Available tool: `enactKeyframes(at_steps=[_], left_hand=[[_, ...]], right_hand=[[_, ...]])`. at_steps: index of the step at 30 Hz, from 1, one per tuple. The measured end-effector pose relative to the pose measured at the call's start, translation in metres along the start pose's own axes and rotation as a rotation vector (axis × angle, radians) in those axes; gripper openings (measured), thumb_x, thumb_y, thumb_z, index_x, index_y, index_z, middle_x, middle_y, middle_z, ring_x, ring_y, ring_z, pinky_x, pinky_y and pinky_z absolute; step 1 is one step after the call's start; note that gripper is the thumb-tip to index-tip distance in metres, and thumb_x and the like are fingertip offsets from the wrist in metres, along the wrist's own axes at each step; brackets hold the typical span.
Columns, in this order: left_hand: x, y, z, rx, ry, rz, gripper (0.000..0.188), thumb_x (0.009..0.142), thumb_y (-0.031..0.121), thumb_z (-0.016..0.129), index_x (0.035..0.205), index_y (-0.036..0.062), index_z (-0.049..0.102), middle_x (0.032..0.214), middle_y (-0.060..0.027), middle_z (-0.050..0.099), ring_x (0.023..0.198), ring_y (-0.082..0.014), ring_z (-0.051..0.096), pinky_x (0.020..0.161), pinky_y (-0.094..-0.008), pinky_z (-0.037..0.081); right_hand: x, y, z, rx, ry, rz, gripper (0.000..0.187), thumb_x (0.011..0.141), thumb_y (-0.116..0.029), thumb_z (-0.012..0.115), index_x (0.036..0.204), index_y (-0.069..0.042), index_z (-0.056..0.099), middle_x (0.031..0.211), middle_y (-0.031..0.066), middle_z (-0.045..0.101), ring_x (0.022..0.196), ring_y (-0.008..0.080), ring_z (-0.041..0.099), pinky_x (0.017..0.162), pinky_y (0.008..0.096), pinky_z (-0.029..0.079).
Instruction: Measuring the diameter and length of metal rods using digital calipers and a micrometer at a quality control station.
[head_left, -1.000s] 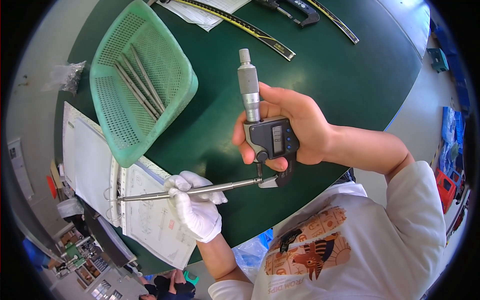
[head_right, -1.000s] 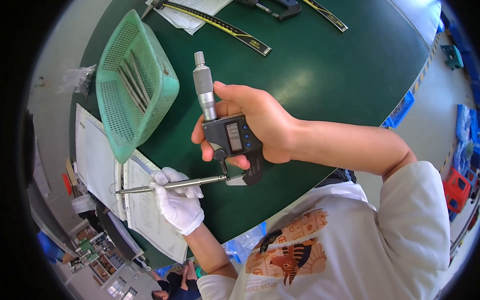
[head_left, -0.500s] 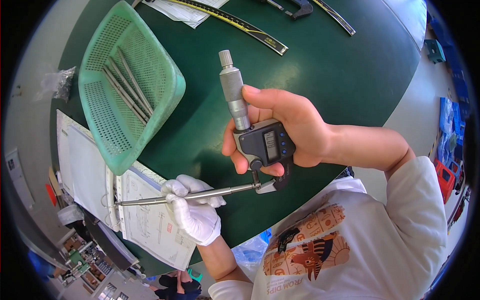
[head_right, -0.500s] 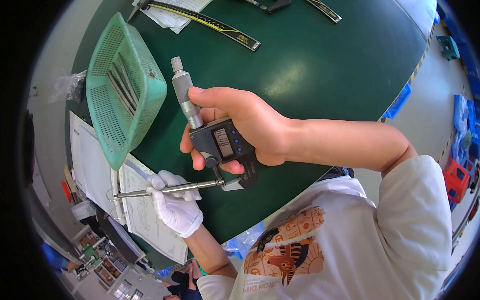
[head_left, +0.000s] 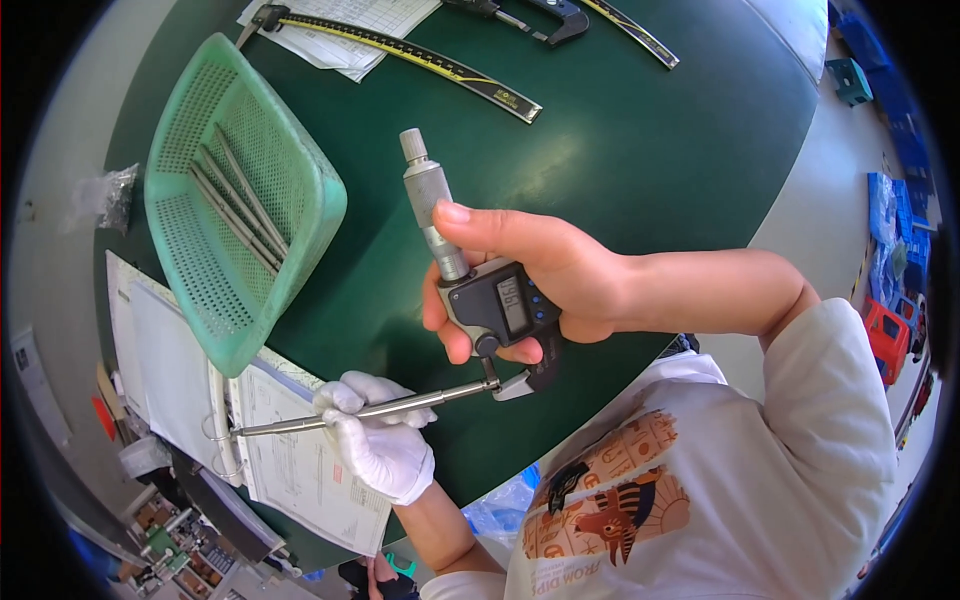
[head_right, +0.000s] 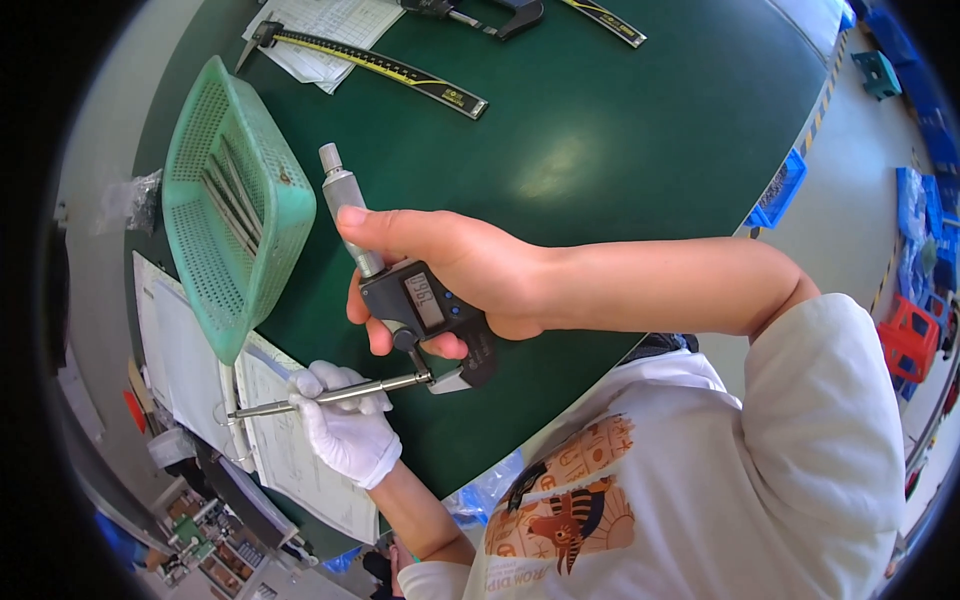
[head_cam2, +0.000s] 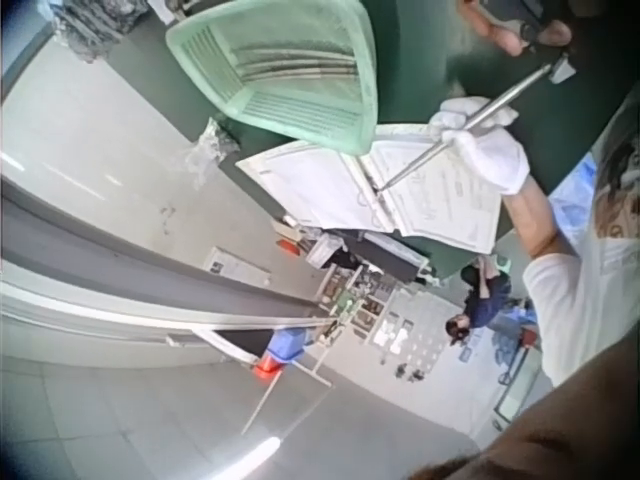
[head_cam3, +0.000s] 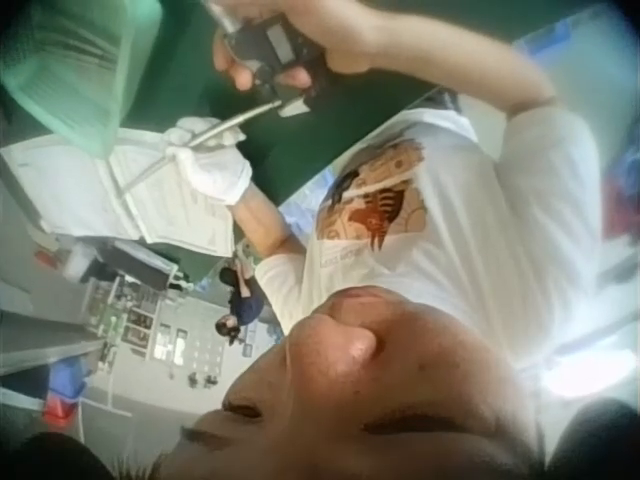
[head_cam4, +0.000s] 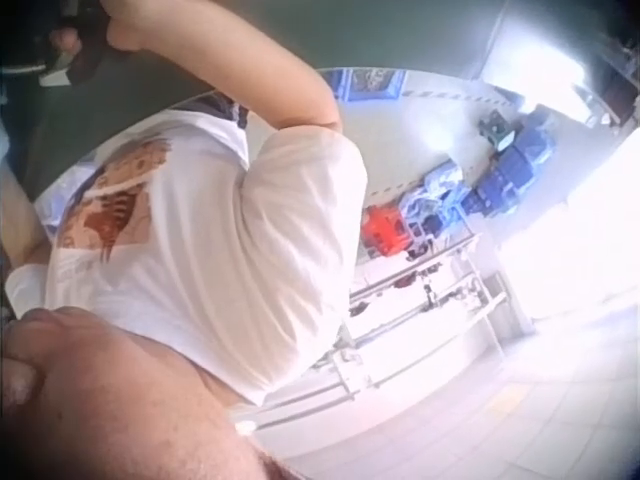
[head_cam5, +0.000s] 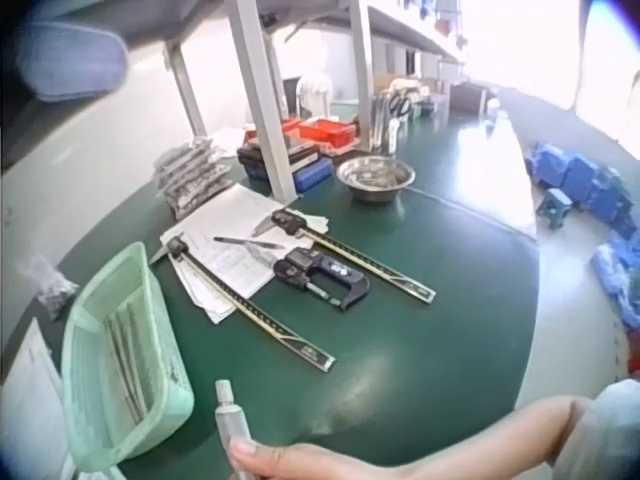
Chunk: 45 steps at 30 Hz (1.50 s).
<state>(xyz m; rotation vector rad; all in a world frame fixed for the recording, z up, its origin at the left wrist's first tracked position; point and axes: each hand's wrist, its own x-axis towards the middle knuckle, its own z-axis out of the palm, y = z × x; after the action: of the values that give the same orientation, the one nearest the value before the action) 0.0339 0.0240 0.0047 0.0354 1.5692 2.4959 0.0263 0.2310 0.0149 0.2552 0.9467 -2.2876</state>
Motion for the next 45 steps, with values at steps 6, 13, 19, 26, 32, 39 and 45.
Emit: enactKeyframes(at_steps=[6, 13, 19, 26, 32, 39, 45], left_hand=[[0.001, 0.000, -0.001, -0.008, 0.026, -0.015, 0.027, 0.085, 0.031, 0.045, 0.081, 0.0058, 0.039, 0.059, -0.0082, 0.039, 0.037, -0.0181, 0.039, 0.035, -0.0298, 0.041], [-0.001, -0.003, 0.004, -0.001, 0.008, -0.029, 0.026, 0.084, 0.031, 0.046, 0.080, 0.0057, 0.039, 0.058, -0.0087, 0.039, 0.038, -0.0194, 0.043, 0.036, -0.0314, 0.042], [0.000, -0.004, 0.004, -0.001, -0.017, -0.033, 0.026, 0.084, 0.030, 0.046, 0.081, 0.0058, 0.039, 0.058, -0.0090, 0.040, 0.038, -0.0195, 0.042, 0.036, -0.0316, 0.043], [-0.002, -0.004, 0.003, 0.014, -0.023, -0.032, 0.027, 0.085, 0.032, 0.044, 0.082, 0.0061, 0.037, 0.059, -0.0091, 0.040, 0.039, -0.0189, 0.041, 0.038, -0.0313, 0.043], [-0.002, -0.004, 0.003, 0.001, 0.000, -0.029, 0.027, 0.085, 0.031, 0.045, 0.081, 0.0059, 0.037, 0.058, -0.0090, 0.039, 0.039, -0.0188, 0.041, 0.038, -0.0310, 0.042], [-0.004, -0.008, 0.008, 0.014, -0.015, -0.040, 0.028, 0.084, 0.032, 0.047, 0.081, 0.0055, 0.038, 0.059, -0.0100, 0.041, 0.039, -0.0204, 0.044, 0.038, -0.0323, 0.043], [-0.003, -0.009, 0.009, 0.028, -0.017, -0.046, 0.028, 0.084, 0.032, 0.047, 0.081, 0.0053, 0.038, 0.059, -0.0104, 0.042, 0.040, -0.0208, 0.045, 0.038, -0.0326, 0.043]], right_hand=[[0.000, 0.001, 0.002, -0.010, -0.005, -0.025, 0.068, 0.082, -0.059, 0.023, 0.082, 0.002, 0.054, 0.067, 0.0116, 0.058, 0.037, 0.0125, 0.041, 0.038, 0.0223, 0.036], [0.000, 0.002, 0.001, 0.097, -0.003, -0.014, 0.067, 0.084, -0.053, 0.017, 0.085, 0.003, 0.053, 0.068, 0.0136, 0.058, 0.037, 0.0135, 0.042, 0.037, 0.0228, 0.036], [-0.001, 0.001, 0.000, 0.059, -0.004, -0.011, 0.066, 0.081, -0.056, 0.026, 0.082, 0.003, 0.055, 0.067, 0.0128, 0.058, 0.037, 0.0128, 0.042, 0.036, 0.0226, 0.035], [-0.002, 0.001, 0.002, 0.050, -0.024, -0.020, 0.061, 0.080, -0.056, 0.033, 0.078, 0.001, 0.054, 0.064, 0.0092, 0.057, 0.036, 0.0117, 0.040, 0.036, 0.0224, 0.033], [-0.002, 0.002, 0.003, 0.013, -0.023, -0.038, 0.066, 0.082, -0.057, 0.025, 0.082, 0.002, 0.054, 0.068, 0.0108, 0.058, 0.038, 0.0126, 0.042, 0.038, 0.0220, 0.035], [0.001, 0.005, -0.001, 0.152, -0.062, -0.035, 0.065, 0.084, -0.051, 0.019, 0.085, 0.003, 0.054, 0.069, 0.0136, 0.058, 0.038, 0.0138, 0.043, 0.038, 0.0228, 0.036], [0.001, 0.004, 0.000, 0.068, -0.033, -0.027, 0.063, 0.081, -0.055, 0.029, 0.081, 0.003, 0.055, 0.067, 0.0121, 0.058, 0.038, 0.0128, 0.043, 0.036, 0.0220, 0.035]])
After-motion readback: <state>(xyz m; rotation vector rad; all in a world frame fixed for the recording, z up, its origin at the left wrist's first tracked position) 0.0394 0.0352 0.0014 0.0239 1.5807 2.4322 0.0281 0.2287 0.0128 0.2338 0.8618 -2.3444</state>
